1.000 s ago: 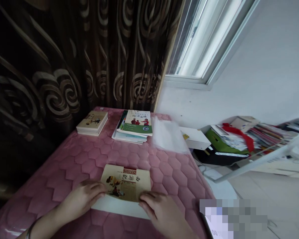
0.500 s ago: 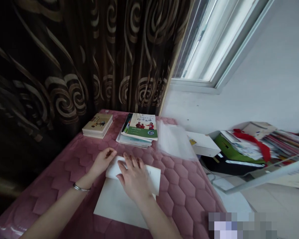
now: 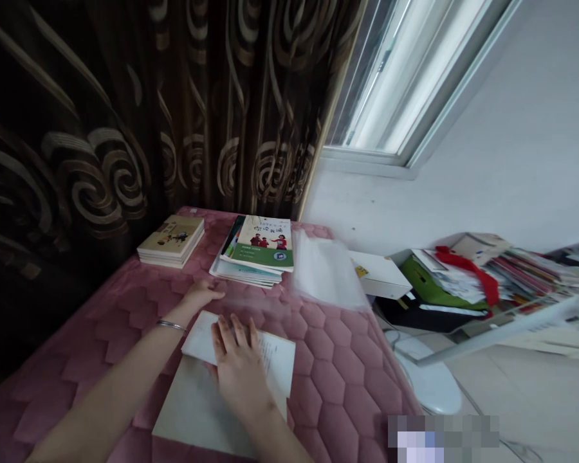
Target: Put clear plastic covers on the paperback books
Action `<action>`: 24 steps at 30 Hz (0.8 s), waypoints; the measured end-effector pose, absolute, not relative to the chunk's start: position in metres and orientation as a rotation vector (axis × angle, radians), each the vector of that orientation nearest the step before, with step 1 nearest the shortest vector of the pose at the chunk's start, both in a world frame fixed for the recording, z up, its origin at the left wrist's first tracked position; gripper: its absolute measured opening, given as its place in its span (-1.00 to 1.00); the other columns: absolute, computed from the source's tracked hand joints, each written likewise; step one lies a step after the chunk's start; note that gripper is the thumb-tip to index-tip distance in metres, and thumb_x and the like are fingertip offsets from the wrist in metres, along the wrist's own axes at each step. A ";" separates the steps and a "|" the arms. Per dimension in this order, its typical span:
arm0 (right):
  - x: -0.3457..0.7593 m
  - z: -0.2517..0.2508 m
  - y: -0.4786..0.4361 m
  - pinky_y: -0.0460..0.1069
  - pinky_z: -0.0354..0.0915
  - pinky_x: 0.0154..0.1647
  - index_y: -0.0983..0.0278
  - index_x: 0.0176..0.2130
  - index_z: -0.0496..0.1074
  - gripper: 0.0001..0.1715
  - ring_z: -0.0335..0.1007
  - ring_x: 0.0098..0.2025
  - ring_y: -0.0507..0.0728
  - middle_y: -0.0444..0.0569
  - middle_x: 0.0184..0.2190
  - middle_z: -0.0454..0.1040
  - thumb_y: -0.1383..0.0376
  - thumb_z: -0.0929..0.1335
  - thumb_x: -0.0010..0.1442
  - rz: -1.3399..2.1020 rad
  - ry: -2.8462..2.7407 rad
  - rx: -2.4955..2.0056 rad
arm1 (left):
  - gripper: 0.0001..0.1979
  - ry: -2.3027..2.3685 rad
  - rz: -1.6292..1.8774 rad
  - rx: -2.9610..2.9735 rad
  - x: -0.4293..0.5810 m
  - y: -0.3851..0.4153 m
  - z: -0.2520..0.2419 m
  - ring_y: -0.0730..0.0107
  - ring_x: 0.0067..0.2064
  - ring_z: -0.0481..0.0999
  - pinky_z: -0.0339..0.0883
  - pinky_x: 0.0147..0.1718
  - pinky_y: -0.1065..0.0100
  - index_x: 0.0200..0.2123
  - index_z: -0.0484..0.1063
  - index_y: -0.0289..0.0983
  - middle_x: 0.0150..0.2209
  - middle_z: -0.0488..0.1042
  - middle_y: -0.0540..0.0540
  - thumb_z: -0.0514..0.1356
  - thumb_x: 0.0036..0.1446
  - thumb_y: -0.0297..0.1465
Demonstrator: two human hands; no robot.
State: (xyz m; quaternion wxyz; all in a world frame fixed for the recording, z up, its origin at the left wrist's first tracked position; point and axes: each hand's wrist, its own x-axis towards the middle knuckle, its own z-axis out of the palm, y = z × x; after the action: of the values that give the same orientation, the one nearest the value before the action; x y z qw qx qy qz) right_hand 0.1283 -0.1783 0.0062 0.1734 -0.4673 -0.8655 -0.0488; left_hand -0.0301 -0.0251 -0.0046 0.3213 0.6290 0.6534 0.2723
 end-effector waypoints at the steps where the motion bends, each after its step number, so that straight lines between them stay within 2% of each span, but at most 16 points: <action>1: 0.129 0.007 -0.178 0.32 -0.04 0.27 0.27 0.26 0.17 -0.38 0.07 0.26 0.32 0.06 0.25 0.22 0.17 0.27 0.27 -0.140 -2.462 -1.306 | -0.82 1.695 0.729 1.601 -0.029 -0.028 -0.002 0.16 -0.35 0.55 0.32 -0.39 0.34 -0.58 0.33 -0.29 -0.58 0.47 -0.04 0.30 -0.14 -0.38; 3: 0.129 0.009 -0.179 0.33 -0.06 0.28 0.25 0.26 0.17 -0.40 0.04 0.28 0.33 0.05 0.27 0.20 0.19 0.27 0.27 -0.152 -2.471 -1.280 | -0.85 1.632 0.785 1.524 -0.028 -0.037 0.005 0.22 -0.34 0.56 0.34 -0.38 0.37 -0.51 0.37 -0.30 -0.54 0.50 -0.03 0.23 -0.04 -0.34; 6: 0.129 0.010 -0.180 0.34 -0.07 0.28 0.18 0.26 0.17 -0.43 0.00 0.30 0.33 0.01 0.30 0.15 0.20 0.24 0.30 -0.190 -2.466 -1.267 | -0.79 1.490 0.922 1.420 -0.031 -0.056 0.014 0.34 -0.31 0.58 0.40 -0.35 0.38 -0.33 0.35 -0.26 -0.34 0.57 -0.04 0.10 0.11 -0.22; 10: 0.126 0.006 -0.180 0.35 -0.06 0.27 0.10 0.25 0.18 -0.48 0.02 0.30 0.32 -0.02 0.30 0.14 0.22 0.22 0.32 -0.238 -2.453 -1.263 | -0.59 1.165 1.131 1.072 -0.037 -0.082 0.014 0.25 -0.30 0.61 0.44 -0.34 0.27 -0.29 0.25 -0.21 -0.27 0.58 -0.09 0.16 0.01 0.00; 12: 0.124 0.003 -0.181 0.33 -0.04 0.27 0.12 0.24 0.20 -0.49 0.05 0.29 0.30 -0.01 0.29 0.16 0.22 0.22 0.32 -0.264 -2.449 -1.247 | -0.52 1.070 1.163 0.945 -0.039 -0.094 0.011 0.17 -0.24 0.61 0.44 -0.30 0.23 -0.24 0.26 -0.21 -0.25 0.59 -0.11 0.22 -0.06 0.03; 18: 0.121 -0.007 -0.178 0.30 -0.01 0.25 0.19 0.22 0.24 -0.50 0.12 0.24 0.30 0.02 0.24 0.24 0.24 0.23 0.31 -0.439 -2.377 -1.204 | -0.51 0.757 1.156 0.761 -0.041 -0.114 0.012 0.05 -0.04 0.54 0.36 -0.05 0.09 -0.01 0.28 -0.23 -0.10 0.57 -0.21 0.30 0.02 -0.22; 21: 0.121 -0.007 -0.177 0.30 -0.02 0.25 0.20 0.22 0.24 -0.50 0.11 0.24 0.30 0.02 0.25 0.23 0.24 0.23 0.31 -0.472 -2.367 -1.198 | -0.47 0.627 1.132 0.787 -0.043 -0.115 0.011 0.02 0.06 0.48 0.25 0.07 0.05 0.02 0.31 -0.25 0.01 0.51 -0.27 0.36 -0.04 -0.40; 24: 0.121 -0.006 -0.177 0.31 -0.04 0.27 0.18 0.22 0.23 -0.49 0.08 0.26 0.30 0.01 0.27 0.20 0.24 0.24 0.30 -0.462 -2.366 -1.200 | -0.46 0.575 1.116 0.834 -0.045 -0.114 0.006 0.03 0.13 0.41 0.16 0.14 0.04 0.02 0.34 -0.24 0.05 0.48 -0.27 0.37 -0.07 -0.47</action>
State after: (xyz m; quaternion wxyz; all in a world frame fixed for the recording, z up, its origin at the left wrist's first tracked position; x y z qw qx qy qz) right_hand 0.1208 -0.1765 -0.0062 0.2224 -0.4345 -0.8566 -0.1671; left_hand -0.0452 -0.1143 0.0058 0.7293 0.3787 0.2609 0.5065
